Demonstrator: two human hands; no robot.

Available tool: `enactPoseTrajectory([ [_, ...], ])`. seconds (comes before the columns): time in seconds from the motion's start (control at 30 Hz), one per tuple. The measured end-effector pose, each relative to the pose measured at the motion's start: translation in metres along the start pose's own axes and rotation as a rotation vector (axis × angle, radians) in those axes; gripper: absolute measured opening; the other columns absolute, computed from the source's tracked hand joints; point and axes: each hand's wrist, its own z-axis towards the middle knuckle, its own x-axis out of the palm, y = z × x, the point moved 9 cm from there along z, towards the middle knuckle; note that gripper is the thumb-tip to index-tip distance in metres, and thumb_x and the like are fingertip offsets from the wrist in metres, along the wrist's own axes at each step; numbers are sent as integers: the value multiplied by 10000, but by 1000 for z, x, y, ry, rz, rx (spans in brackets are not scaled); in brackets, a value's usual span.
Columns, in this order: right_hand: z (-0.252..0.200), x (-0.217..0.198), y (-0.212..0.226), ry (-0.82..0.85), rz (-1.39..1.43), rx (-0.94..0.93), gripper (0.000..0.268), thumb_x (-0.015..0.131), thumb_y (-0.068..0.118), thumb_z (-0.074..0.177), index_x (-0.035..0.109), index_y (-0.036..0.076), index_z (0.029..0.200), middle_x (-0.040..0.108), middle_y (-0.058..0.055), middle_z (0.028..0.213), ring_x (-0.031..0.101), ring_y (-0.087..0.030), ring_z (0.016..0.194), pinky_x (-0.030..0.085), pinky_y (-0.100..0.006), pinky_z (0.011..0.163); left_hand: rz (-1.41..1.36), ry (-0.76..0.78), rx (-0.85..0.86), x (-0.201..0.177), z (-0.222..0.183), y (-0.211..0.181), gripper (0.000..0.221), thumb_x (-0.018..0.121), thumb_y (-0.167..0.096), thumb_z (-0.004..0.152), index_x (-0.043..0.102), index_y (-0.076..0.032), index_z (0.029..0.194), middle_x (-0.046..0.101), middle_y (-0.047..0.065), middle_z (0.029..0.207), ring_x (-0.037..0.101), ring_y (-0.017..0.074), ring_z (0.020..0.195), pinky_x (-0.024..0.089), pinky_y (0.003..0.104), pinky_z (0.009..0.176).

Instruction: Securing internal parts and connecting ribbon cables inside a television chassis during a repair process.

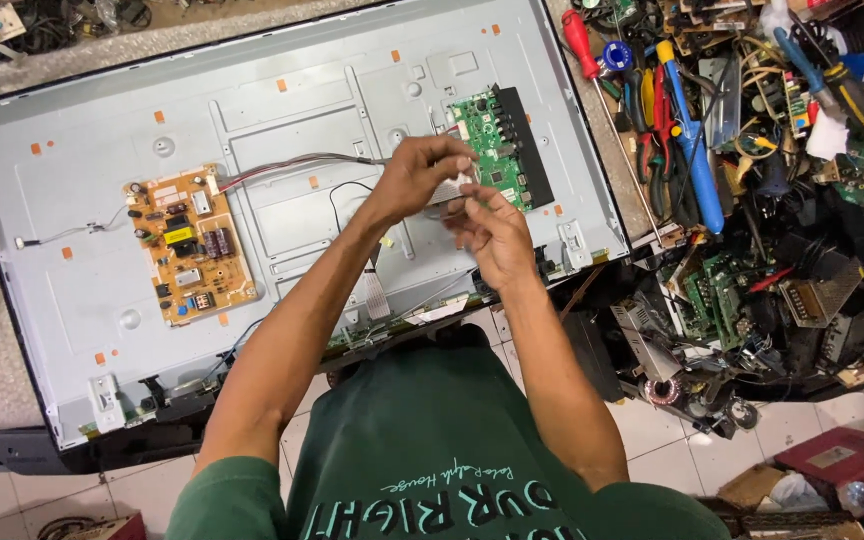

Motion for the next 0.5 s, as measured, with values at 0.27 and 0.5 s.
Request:
enactPoseTrajectory([
  [0.27, -24, -7, 62, -168, -585, -250, 101, 735, 104, 932, 777, 55, 1011, 727, -127, 727, 719, -166, 613, 618, -276, 570, 404, 80, 22, 14, -40, 26, 296, 675, -198, 1010, 704, -109, 1290, 765, 186, 963, 706, 311, 905, 542, 421, 779],
  [0.5, -22, -33, 49, -293, -1345, -590, 85, 795, 129, 878, 825, 191, 928, 696, -36, 716, 700, -220, 665, 544, -322, 612, 779, 60, 51, 17, -78, 52, 236, 649, -98, 952, 755, -153, 1155, 767, 98, 965, 730, 330, 953, 571, 431, 853],
])
